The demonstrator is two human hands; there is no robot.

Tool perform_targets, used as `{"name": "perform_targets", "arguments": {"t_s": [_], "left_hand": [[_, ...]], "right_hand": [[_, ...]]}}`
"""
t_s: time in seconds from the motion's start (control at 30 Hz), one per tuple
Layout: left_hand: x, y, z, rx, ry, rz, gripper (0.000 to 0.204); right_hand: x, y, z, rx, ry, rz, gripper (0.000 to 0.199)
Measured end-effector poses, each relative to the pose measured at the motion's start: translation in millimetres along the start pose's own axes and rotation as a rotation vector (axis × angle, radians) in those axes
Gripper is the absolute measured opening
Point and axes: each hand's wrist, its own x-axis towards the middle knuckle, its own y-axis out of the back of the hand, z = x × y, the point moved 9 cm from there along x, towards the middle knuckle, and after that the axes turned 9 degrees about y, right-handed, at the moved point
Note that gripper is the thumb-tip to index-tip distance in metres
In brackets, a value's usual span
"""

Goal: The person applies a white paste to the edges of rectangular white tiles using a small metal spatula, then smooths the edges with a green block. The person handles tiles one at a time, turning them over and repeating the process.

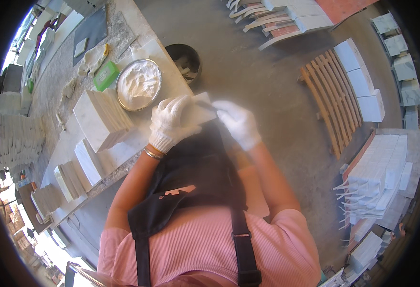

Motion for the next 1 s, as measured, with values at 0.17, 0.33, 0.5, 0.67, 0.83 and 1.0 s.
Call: {"name": "perform_targets", "arguments": {"t_s": [0.17,0.33,0.5,0.67,0.83,1.0], "left_hand": [[2,0,-1,-0.006,0.013,-0.008,0.091],[6,19,5,-0.149,0.054,-0.052,0.102],[-16,29,-9,-0.647,0.355,-0.202,0.129],[-36,26,-8,-1.306,0.359,-0.204,0.131],[-48,30,-9,-1.649,0.373,-0.262,0.119],[-59,42,4,-1.772,0.345,-0.337,0.065]], "right_hand": [[-19,-11,-42,-0.195,0.431,-0.116,0.022],[-39,36,-15,0.343,-0.170,0.138,0.034],[-27,49,-43,0.473,-0.106,0.201,0.036],[-19,29,-68,0.482,-0.076,0.165,0.020],[-11,23,-89,0.379,-0.014,0.144,0.013],[1,19,-102,0.300,0.020,0.142,0.012]]}}
